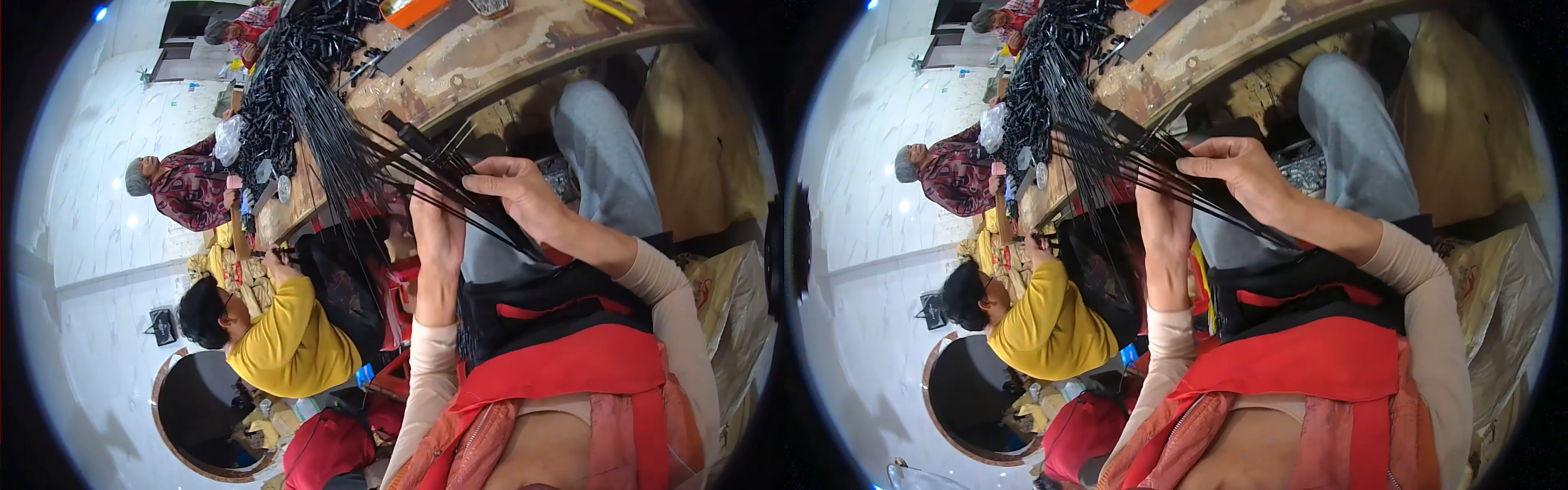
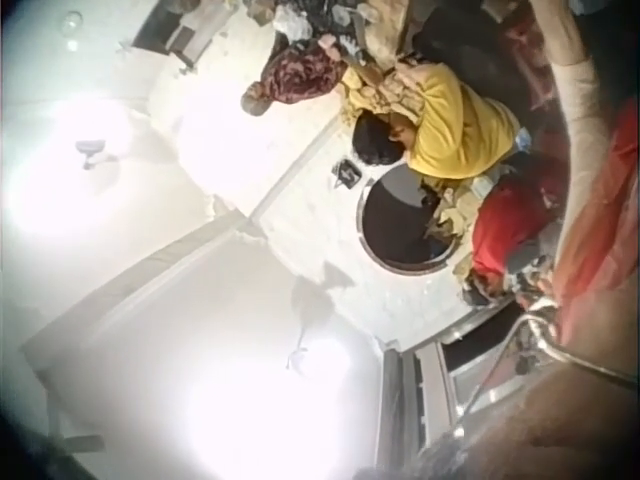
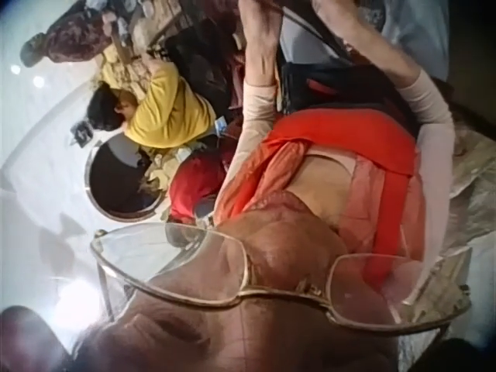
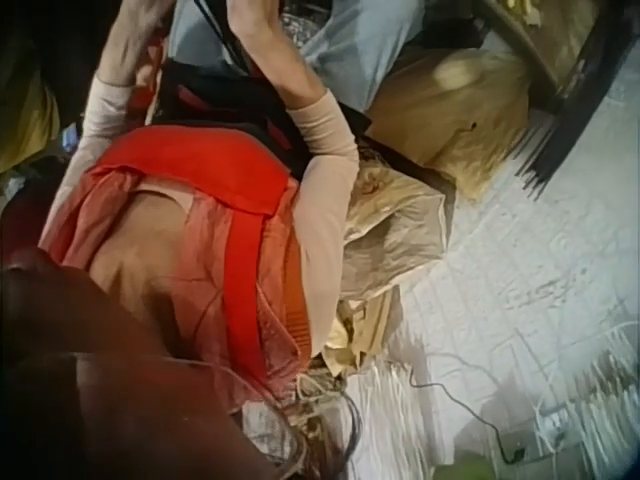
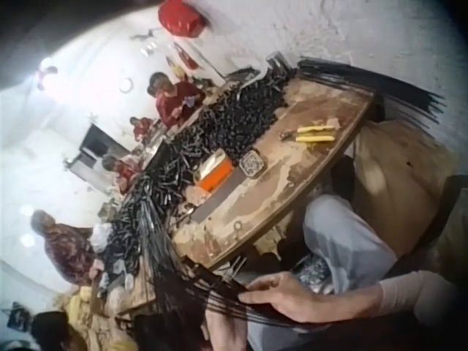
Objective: Assembling black rods into a plastic base and trimming them using pliers at a workbench.
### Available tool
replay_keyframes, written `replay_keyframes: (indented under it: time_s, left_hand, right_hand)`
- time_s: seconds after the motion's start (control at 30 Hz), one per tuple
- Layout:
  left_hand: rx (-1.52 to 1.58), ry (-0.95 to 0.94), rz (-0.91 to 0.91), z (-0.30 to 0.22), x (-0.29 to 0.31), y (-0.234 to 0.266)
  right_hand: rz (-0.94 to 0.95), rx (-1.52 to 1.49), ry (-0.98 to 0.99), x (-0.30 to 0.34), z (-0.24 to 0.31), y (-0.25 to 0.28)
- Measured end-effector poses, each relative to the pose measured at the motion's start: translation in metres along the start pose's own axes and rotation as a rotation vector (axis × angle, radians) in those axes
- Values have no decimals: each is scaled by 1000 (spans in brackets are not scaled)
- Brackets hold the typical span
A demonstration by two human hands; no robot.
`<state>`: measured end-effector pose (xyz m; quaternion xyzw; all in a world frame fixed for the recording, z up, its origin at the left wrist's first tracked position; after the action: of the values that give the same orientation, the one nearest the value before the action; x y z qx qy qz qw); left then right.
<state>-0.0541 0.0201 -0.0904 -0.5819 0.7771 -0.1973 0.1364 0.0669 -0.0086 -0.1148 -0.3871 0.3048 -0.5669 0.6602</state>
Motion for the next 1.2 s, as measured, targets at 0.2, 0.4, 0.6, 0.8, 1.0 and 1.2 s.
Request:
replay_keyframes:
  time_s: [0.2,0.4,0.6,0.8,1.0,1.2]
  left_hand:
    - [-486,-279,-166,-44,28,-46]
    - [-408,-280,-152,-58,26,-43]
    - [-412,-279,-99,-54,28,-46]
    - [-614,-229,-108,-58,26,-45]
    - [-490,-247,-222,-50,27,-43]
    - [-325,-188,-190,-44,23,-43]
  right_hand:
    - [-67,55,98,15,-2,-17]
    - [-5,141,208,17,10,-31]
    - [83,22,93,8,10,-21]
    - [18,32,122,5,1,-21]
    - [50,35,89,7,-1,-17]
    - [136,-91,-52,-4,-7,-6]
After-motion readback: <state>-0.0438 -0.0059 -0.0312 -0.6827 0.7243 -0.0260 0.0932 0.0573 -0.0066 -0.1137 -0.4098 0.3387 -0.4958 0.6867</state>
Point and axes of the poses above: each hand's wrist, its own x-axis away from the middle knuckle, its own y-axis out of the back of the hand, z = x × y, the point moved 5 cm from there along -x, towards the middle knuckle
